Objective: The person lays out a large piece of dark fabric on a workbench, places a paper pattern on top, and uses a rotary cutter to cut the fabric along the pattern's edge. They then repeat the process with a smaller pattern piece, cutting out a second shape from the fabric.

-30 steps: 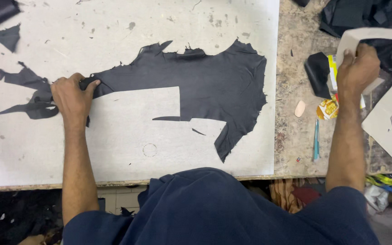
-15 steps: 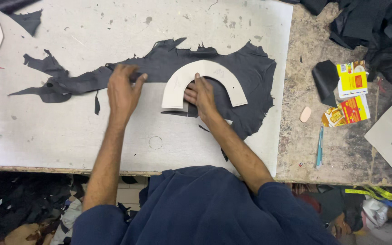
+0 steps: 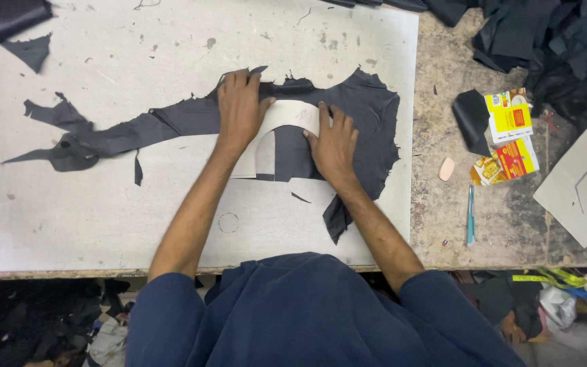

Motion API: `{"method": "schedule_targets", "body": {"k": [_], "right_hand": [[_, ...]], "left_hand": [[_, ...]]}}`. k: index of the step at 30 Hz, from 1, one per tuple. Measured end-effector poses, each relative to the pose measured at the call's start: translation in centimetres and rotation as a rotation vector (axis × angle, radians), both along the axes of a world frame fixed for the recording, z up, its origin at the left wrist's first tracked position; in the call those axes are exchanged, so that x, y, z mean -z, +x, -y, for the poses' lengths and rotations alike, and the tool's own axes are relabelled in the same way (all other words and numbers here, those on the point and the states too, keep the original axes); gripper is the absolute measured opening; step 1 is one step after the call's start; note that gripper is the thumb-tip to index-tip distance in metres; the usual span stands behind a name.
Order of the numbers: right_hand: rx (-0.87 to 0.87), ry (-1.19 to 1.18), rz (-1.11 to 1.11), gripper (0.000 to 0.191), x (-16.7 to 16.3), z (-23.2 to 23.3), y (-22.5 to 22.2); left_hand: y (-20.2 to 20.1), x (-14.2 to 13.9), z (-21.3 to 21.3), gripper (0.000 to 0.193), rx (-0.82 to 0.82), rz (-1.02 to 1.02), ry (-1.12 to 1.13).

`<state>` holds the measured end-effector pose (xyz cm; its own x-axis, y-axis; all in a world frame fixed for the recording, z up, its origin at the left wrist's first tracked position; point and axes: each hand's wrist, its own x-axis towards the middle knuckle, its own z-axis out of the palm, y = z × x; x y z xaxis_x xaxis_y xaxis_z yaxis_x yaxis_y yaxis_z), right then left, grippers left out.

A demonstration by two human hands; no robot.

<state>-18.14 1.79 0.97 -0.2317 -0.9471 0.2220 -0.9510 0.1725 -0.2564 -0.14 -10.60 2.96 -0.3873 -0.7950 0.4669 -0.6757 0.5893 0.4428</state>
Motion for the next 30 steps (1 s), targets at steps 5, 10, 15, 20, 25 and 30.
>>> {"method": "schedule_targets", "body": {"k": [5,10,15,20,25,30], "right_hand": [[0.128,0.079,0.138,0.068,0.3,0.3,-0.5],[0.132,0.233,0.333,0.074,0.0,-1.3,-3.0],[0.095,0.108,0.442,0.061,0.8,-3.9,-3.3],[0.064,-0.018,0.571,0.062,2.4,-5.2,-2.5],[-0.149,-0.164,0.743,0.05,3.3,-6.3,-5.8],[0.219,-0.6,0.801,0.052,1.8,-5.8,-17.0]], "left_hand": [[-5.2,-0.6,2.6,0.049,-0.01,0.205,-0.009],[-6.4,-0.7,4.0,0.028,0.086,0.358,0.206],[-6.1,-0.3,5.0,0.024,0.22,0.194,0.35],[-6.0,0.7,4.8,0.004,0.067,0.057,0.252],[-4.3,2.6,0.9,0.019,0.115,0.015,0.041],[1.5,4.5,-1.6,0.075,0.148,0.054,0.257]]}}
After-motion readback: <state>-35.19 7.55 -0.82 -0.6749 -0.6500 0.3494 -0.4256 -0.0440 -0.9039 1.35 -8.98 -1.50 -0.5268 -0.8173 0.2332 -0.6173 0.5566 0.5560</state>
